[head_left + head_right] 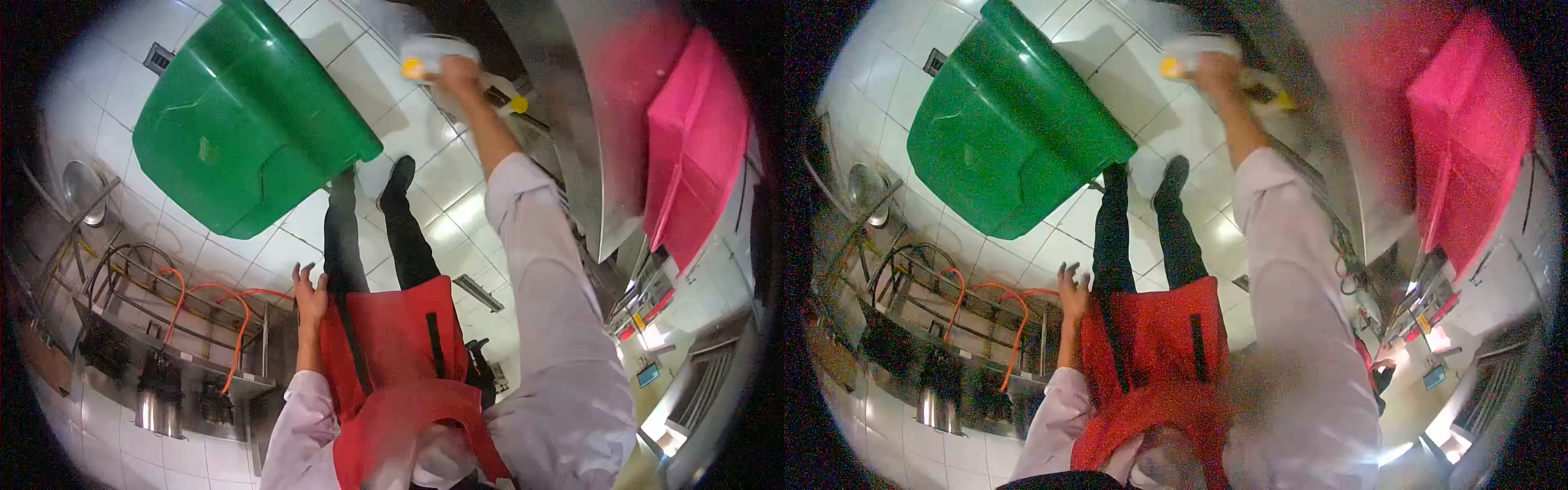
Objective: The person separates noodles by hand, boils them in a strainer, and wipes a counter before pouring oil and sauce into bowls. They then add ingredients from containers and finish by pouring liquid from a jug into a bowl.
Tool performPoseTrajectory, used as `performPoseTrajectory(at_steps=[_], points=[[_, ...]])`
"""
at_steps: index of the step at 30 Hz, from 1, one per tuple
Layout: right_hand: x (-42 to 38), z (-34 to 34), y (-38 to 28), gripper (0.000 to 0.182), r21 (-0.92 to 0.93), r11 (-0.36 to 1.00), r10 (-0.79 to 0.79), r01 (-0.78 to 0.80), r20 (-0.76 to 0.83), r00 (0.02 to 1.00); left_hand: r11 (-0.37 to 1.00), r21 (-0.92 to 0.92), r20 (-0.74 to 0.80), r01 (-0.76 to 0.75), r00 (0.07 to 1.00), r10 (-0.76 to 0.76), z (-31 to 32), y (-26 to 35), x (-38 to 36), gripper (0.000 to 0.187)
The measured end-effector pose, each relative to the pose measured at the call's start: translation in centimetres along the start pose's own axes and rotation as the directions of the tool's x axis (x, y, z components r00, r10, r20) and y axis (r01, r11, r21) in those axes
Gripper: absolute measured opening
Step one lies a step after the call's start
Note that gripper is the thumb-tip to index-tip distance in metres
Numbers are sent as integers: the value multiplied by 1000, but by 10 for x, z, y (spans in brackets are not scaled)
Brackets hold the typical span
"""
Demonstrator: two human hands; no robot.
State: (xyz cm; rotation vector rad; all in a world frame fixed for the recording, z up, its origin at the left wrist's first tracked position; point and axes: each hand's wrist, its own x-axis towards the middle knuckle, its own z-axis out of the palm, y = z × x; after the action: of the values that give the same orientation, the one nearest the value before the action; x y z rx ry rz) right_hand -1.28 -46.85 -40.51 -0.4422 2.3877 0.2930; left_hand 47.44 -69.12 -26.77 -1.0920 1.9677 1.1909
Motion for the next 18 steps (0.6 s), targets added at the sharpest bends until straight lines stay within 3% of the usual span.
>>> performPoseTrajectory(at_steps=[1, 2, 3, 4, 5, 8, 11, 12, 14, 15, 16, 18], points=[[-12, -1, -23, 47, 156, 987, 71, -48, -149, 986, 996, 80, 35, 40, 998, -43, 7, -21, -4, 41], [-32, -2, -45, 50, 313, 947, 160, -66, -285, 945, 999, 17, 10, 28, 1000, -29, 21, -54, -11, 39], [-50, -17, -60, 56, 571, 808, 312, -148, -200, 929, 1000, 14, 9, 19, 1000, -19, 22, -58, -16, 39], [-50, 1, -64, 60, 703, 696, 409, -149, -217, 886, 998, 34, 36, 48, 998, -49, 23, -60, -21, 38], [-52, 20, -67, 60, 703, 696, 411, -146, -224, 883, 996, 53, 61, 76, 995, -79, 24, -62, -24, 37], [-81, 51, -75, 65, 826, 505, 661, -250, -184, 728, 999, -32, 6, 21, 1000, -21, 35, -73, -28, 35], [-68, 68, -74, 64, 946, 294, 629, -139, -83, 773, 993, -120, -32, 21, 999, -25, 38, -50, -22, 32], [-64, 51, -71, 59, 996, -76, 646, -40, 79, 759, 982, -180, -34, 50, 998, -57, 39, -39, -23, 31], [-34, 47, -49, 38, 936, -339, 679, 91, 176, 713, 963, -259, -13, 71, 997, -76, 45, -28, -21, 29], [-9, 50, -28, 41, 964, -236, 748, 119, 102, 656, 941, -327, 22, 84, 996, -81, 51, -23, -18, 28], [5, 46, -6, 42, 995, 9, 714, 99, -76, 696, 936, -342, 12, 84, 996, -85, 59, -20, -18, 28], [26, 35, 42, 41, 987, 144, 625, 66, -143, 768, 949, -296, 79, 108, 993, -88, 79, -21, -20, 28]])
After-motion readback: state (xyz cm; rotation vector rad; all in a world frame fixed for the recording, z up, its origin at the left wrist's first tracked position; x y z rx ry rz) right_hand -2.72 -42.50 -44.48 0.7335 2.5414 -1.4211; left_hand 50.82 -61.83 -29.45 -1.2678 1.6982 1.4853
